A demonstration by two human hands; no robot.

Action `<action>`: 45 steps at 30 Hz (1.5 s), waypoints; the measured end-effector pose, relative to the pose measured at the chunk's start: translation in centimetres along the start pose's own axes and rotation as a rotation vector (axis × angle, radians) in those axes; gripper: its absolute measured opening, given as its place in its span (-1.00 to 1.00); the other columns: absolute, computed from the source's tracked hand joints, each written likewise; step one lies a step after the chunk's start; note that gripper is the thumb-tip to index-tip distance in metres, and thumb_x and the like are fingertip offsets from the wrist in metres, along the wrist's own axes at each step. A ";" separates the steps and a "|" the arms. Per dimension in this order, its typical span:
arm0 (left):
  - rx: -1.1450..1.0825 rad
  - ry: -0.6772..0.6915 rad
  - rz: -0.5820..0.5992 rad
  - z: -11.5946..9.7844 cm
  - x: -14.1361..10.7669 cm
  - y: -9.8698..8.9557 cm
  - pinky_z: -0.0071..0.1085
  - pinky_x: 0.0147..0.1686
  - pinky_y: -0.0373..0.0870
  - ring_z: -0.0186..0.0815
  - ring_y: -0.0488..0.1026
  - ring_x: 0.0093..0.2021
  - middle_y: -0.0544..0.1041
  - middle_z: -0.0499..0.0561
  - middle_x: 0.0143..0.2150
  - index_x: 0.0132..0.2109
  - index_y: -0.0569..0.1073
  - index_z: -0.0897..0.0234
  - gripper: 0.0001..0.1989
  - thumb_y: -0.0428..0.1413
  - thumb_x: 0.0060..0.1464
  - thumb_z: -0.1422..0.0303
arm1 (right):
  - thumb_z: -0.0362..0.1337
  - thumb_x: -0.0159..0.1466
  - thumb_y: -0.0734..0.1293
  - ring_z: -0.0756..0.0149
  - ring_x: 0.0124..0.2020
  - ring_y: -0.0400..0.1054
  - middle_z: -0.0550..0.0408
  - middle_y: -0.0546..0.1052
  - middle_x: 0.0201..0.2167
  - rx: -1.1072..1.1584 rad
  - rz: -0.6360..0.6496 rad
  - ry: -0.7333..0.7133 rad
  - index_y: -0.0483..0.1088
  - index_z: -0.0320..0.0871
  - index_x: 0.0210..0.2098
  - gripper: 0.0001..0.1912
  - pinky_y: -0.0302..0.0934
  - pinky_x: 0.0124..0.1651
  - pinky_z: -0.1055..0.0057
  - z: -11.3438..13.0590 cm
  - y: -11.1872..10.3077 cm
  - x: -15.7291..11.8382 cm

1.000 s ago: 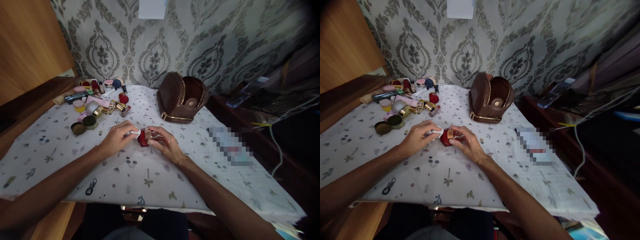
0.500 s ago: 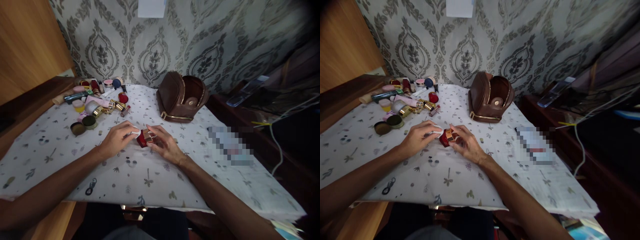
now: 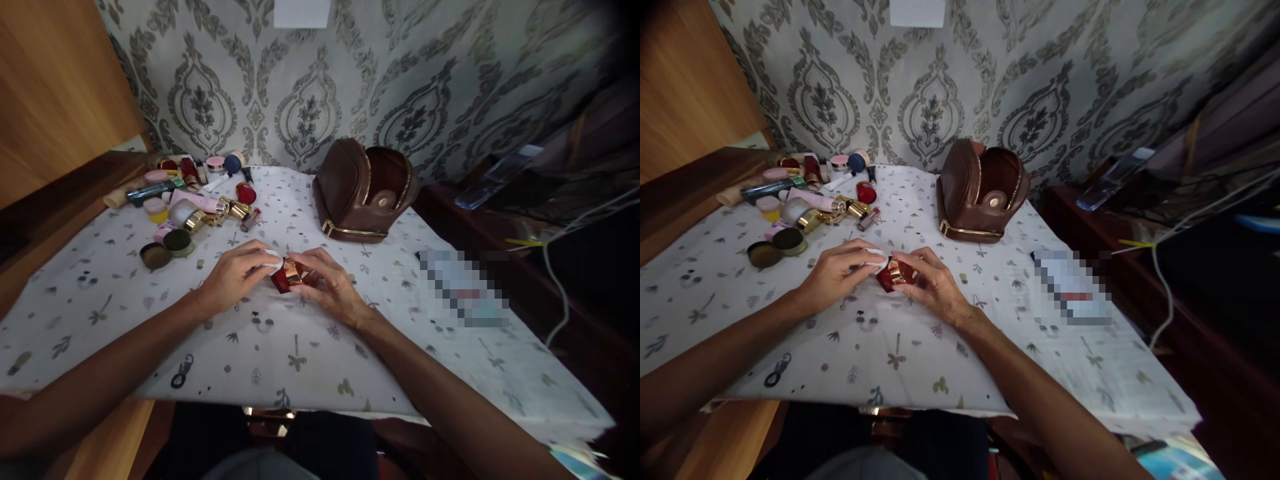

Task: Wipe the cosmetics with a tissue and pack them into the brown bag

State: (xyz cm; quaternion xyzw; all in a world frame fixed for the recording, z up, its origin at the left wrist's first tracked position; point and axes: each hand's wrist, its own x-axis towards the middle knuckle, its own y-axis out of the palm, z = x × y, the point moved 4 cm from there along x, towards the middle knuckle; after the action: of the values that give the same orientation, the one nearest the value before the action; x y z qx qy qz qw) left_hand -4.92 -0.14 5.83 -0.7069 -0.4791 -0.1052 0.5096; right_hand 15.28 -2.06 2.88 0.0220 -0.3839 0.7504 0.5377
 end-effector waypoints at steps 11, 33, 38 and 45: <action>0.006 0.053 0.018 -0.2 0.2 -0.2 -0.39 -0.18 0.50 -0.31 0.55 -0.17 0.60 0.08 -0.16 -0.09 0.58 0.22 -0.82 0.08 0.30 0.41 | -0.17 0.36 0.32 0.15 0.00 0.34 -0.01 0.34 -0.03 0.028 0.077 0.012 0.22 0.16 0.33 -0.44 0.41 0.05 0.04 0.7 -0.5 0.0; 0.022 0.227 0.060 -1.2 0.5 -0.4 -0.34 -0.11 0.51 -0.29 0.54 -0.09 0.58 0.12 -0.07 -0.13 0.57 0.24 -0.86 0.11 0.27 0.46 | -0.03 0.30 0.38 0.19 -0.04 0.40 0.01 0.42 -0.06 0.165 -0.040 0.120 0.36 0.08 0.20 -0.50 0.45 -0.03 0.18 -0.4 -0.2 0.1; 0.056 0.180 0.046 -0.8 0.4 -0.3 -0.38 -0.13 0.50 -0.31 0.54 -0.11 0.57 0.12 -0.07 -0.15 0.56 0.26 -0.86 0.10 0.27 0.48 | -0.02 0.28 0.40 0.13 0.07 0.39 -0.02 0.43 0.06 0.322 -0.075 0.212 0.36 0.04 0.18 -0.49 0.40 0.06 0.13 -1.4 0.0 0.0; -0.018 0.000 0.015 -0.3 0.2 -0.2 -0.48 -0.29 0.47 -0.33 0.55 -0.18 0.58 0.06 -0.14 -0.14 0.56 0.24 -0.88 0.12 0.25 0.44 | -0.01 0.19 0.47 0.13 0.05 0.40 -0.01 0.44 0.05 0.396 -0.085 0.270 0.38 0.04 0.13 -0.45 0.39 0.07 0.13 -1.5 0.2 0.0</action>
State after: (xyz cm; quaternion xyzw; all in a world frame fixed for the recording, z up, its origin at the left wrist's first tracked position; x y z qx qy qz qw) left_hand -4.86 -0.21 6.21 -0.7150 -0.4728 -0.1058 0.5041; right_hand 15.72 -1.13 1.74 0.0430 -0.1527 0.7837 0.6005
